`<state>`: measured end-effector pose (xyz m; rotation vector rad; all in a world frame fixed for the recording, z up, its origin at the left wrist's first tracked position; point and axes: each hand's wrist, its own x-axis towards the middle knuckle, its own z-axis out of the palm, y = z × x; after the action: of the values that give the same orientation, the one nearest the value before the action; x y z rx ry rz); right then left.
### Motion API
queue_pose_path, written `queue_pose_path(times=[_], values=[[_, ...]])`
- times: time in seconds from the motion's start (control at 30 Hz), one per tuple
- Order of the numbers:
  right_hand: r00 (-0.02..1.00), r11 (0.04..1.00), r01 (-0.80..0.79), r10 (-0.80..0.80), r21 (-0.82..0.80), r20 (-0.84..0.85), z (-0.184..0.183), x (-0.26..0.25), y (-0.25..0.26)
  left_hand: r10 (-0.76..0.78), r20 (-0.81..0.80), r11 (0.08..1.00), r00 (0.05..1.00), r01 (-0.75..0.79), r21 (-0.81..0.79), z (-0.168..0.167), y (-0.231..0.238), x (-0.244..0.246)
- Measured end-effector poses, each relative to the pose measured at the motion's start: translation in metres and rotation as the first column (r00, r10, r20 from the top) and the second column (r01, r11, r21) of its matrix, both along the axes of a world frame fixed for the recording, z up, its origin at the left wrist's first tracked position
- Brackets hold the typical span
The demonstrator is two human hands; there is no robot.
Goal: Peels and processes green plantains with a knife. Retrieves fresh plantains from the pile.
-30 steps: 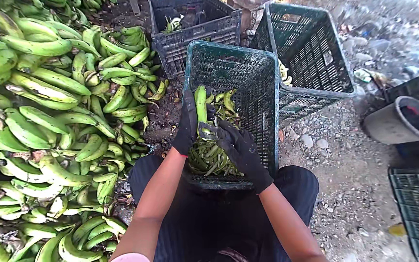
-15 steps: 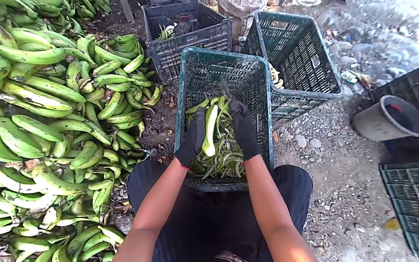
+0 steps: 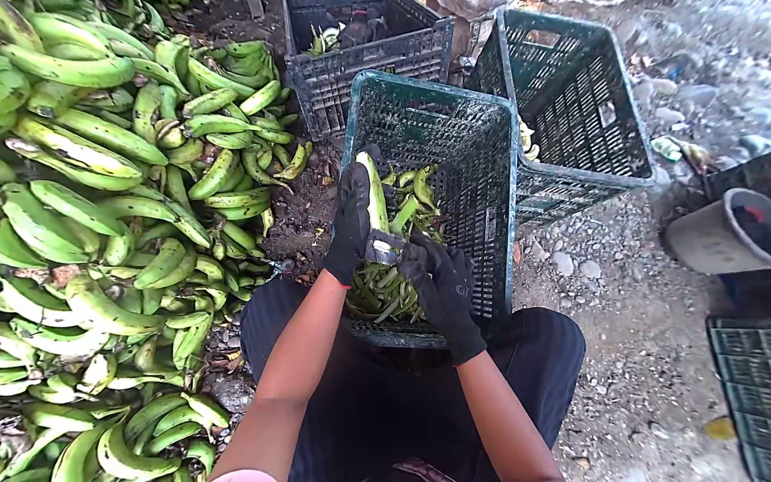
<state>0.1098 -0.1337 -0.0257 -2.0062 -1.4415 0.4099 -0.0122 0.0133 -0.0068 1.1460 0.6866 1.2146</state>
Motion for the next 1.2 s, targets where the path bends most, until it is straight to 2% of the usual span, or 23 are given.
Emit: queue_pose_path(times=[0.13, 0.27, 0.33, 0.4, 0.43, 0.47, 0.57, 0.63, 0.67, 0.73, 0.8, 0.87, 0.93, 0.97, 1.03, 1.1, 1.17, 1.2], values=[[0.998, 0.997, -0.01, 0.005, -0.074, -0.068, 0.008, 0.006, 0.014, -0.174, 0.067, 0.985, 0.982, 0.173, 0.024, -0.008, 0.003, 0.002], [0.997, 0.997, 0.059, -0.062, -0.053, -0.055, 0.005, 0.009, 0.033, -0.19, 0.0, 0.979, 0.982, 0.19, -0.068, -0.007, -0.004, 0.002], [0.988, 0.988, 0.13, -0.136, -0.085, -0.071, 0.007, 0.017, 0.052, -0.23, -0.075, 0.967, 0.97, 0.219, -0.133, -0.003, -0.011, 0.004], [0.971, 0.977, 0.173, -0.19, -0.123, -0.144, 0.015, 0.03, 0.07, -0.312, -0.252, 0.945, 0.916, 0.272, -0.18, 0.001, -0.026, 0.007], [0.964, 0.98, 0.18, -0.193, -0.086, -0.182, 0.017, 0.036, 0.076, -0.347, -0.346, 0.937, 0.872, 0.31, -0.158, 0.002, -0.032, 0.006], [0.957, 0.984, 0.174, -0.176, -0.031, -0.228, 0.018, 0.041, 0.078, -0.354, -0.361, 0.935, 0.863, 0.327, -0.137, 0.001, -0.032, 0.006], [0.951, 0.991, 0.133, -0.127, 0.0, -0.282, 0.019, 0.041, 0.067, -0.223, -0.104, 0.974, 0.969, 0.217, -0.07, -0.007, -0.01, 0.008], [0.984, 0.997, 0.055, -0.063, -0.05, -0.167, 0.016, 0.026, 0.042, 0.052, 0.005, 0.998, 0.999, -0.052, -0.022, -0.004, -0.006, 0.004], [0.995, 0.997, 0.026, -0.033, -0.074, -0.096, 0.011, 0.017, 0.032, 0.182, 0.028, 0.983, 0.983, -0.182, -0.001, -0.003, -0.003, 0.004], [0.998, 0.995, 0.011, -0.016, -0.099, -0.057, 0.004, 0.001, 0.018, 0.377, -0.019, 0.924, 0.926, -0.374, 0.081, -0.005, 0.001, 0.001], [0.999, 0.996, 0.022, -0.026, -0.087, -0.045, -0.001, -0.005, 0.012, 0.461, -0.078, 0.876, 0.884, -0.439, 0.198, -0.004, -0.001, -0.003], [0.998, 0.996, 0.035, -0.039, -0.08, -0.057, -0.002, -0.002, 0.016, 0.37, -0.104, 0.912, 0.923, -0.34, 0.229, -0.004, -0.004, -0.006], [0.997, 0.995, 0.05, -0.055, -0.091, -0.053, 0.001, 0.007, 0.028, 0.133, -0.179, 0.988, 0.975, -0.118, 0.096, -0.002, -0.01, -0.008], [0.996, 0.992, 0.063, -0.07, -0.105, -0.062, 0.004, 0.015, 0.038, -0.006, -0.249, 1.0, 0.968, 0.008, 0.01, -0.002, -0.011, -0.008], [0.99, 0.99, 0.079, -0.092, -0.114, -0.108, 0.009, 0.032, 0.058, -0.182, -0.448, 0.983, 0.875, 0.17, -0.066, 0.0, -0.02, -0.007], [0.977, 0.995, 0.048, -0.064, -0.082, -0.204, 0.013, 0.042, 0.065, -0.181, -0.545, 0.981, 0.819, 0.19, -0.041, 0.005, -0.028, -0.004], [0.961, 0.996, 0.072, -0.081, -0.045, -0.264, 0.01, 0.04, 0.059, -0.104, -0.495, 0.989, 0.863, 0.141, 0.037, 0.005, -0.028, -0.002], [0.96, 0.996, 0.093, -0.094, -0.018, -0.262, 0.005, 0.034, 0.05, -0.055, -0.407, 0.991, 0.912, 0.1, 0.089, 0.001, -0.023, 0.0]])
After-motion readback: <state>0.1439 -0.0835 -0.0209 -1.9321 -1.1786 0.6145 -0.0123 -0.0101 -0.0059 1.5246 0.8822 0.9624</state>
